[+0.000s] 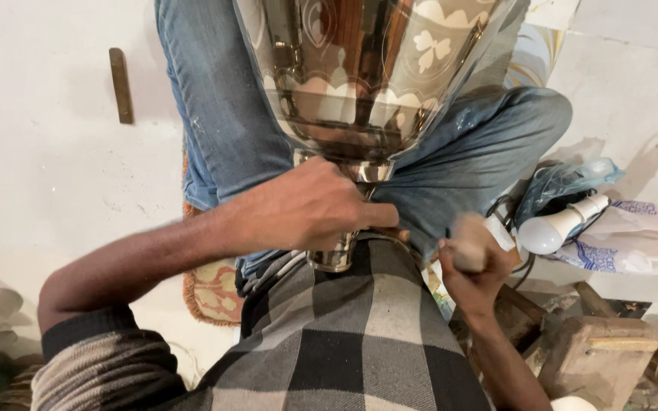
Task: The person sits cross-legged on the floor and repeatedly hammers a small metal piece attached to the base of a large silver trophy. They hold the trophy steady with one hand and strike the metal piece with a wooden mallet in the other.
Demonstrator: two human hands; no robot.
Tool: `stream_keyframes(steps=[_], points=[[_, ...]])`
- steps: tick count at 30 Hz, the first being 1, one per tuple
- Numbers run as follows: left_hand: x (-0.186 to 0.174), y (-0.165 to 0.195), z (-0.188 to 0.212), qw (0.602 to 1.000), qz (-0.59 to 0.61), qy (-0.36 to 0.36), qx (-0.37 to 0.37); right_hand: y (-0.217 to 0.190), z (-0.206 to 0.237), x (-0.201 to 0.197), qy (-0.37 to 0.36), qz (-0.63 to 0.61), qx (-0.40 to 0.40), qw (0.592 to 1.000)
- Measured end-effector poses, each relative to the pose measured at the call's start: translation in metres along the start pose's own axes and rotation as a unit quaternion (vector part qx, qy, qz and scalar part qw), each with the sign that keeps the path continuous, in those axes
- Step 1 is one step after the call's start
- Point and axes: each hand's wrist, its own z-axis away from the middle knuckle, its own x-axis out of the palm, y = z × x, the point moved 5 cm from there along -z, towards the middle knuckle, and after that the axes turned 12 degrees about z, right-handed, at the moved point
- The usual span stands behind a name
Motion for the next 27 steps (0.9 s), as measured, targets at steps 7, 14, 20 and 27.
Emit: stream_keyframes(steps=[7,14,20,27], points=[[-0.001,-0.007,0.017,0.991,-0.019,0.116,0.061,-0.001,-0.014,-0.002,-0.005,-0.178,-0.025,0.984],[0.005,-0.007,0.041,0.952,0.059,0.299,0.037,-0.045,-0.063,-0.031,-0.101,0.056,-0.069,0.991],[0.019,-0.009,0.051,0.923,0.090,0.370,-0.052,-0.082,-0.112,-0.041,-0.210,0.138,-0.172,0.952],[0.023,0.006,0.059,0.818,0.141,0.558,-0.005,-0.111,-0.161,-0.039,-0.368,0.432,-0.159,0.808]])
